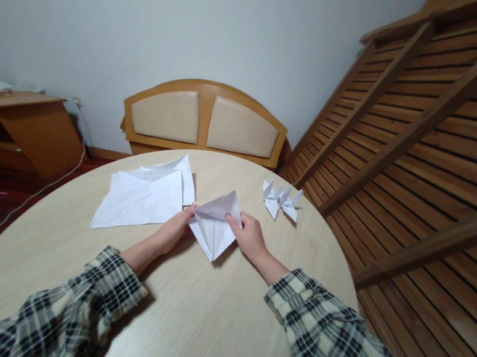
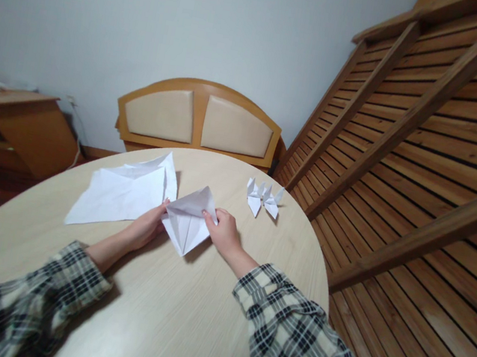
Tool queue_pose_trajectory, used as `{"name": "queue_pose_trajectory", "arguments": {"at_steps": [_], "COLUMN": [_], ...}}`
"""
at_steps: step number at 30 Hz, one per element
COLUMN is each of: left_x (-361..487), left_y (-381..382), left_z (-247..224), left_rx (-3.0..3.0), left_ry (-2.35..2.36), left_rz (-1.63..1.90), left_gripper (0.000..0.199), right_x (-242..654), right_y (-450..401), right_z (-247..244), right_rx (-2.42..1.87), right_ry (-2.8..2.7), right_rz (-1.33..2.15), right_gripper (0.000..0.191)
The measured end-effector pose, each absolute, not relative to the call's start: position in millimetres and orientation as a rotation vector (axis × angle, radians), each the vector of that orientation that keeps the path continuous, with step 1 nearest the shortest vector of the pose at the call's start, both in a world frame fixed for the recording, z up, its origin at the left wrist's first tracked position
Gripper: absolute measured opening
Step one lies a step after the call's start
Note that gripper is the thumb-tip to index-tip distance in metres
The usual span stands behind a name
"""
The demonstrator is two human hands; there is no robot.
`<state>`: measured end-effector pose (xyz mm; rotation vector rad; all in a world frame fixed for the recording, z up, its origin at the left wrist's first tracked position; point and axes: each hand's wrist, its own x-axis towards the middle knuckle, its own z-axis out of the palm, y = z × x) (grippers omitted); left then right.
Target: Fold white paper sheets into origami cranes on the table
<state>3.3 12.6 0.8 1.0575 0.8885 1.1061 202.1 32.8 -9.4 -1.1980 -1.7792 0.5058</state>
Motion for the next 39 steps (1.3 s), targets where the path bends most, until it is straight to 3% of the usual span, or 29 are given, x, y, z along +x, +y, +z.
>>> {"name": "queue_pose_trajectory", "arguments": {"at_steps": [16,23,28,35,39], "left_x": [2.4,1.0,4.9,6.1,4.8], "left_y": [11.7,11.8,10.1,7.4,8.3], "left_z": [3.0,6.3,7.0,10.3,8.0], "left_rx": [1.111,1.419,1.404,1.41,1.377], "left_ry": [0.932,1.084,1.177,1.203,1.072], "left_rz": [1.096,1.128,1.217,1.206,1.183], "left_gripper": [0.058,0.031,0.025,0.03,0.047], "right_x": [201.3,199.9,198.2,197.0,198.0], "right_y": [34.8,30.9,26.8,24.5,27.5], "right_z": [-12.3,-5.9,-3.1,-1.4,-3.6], "right_rx": [-1.219,-1.094,-0.985,-0.961,-1.064], "right_ry": [-1.798,-1.861,-1.859,-1.868,-1.846], "right_rz": [0.488,0.448,0.447,0.443,0.418], "right_gripper": [0.036,0.026,0.015,0.016,0.027]}}
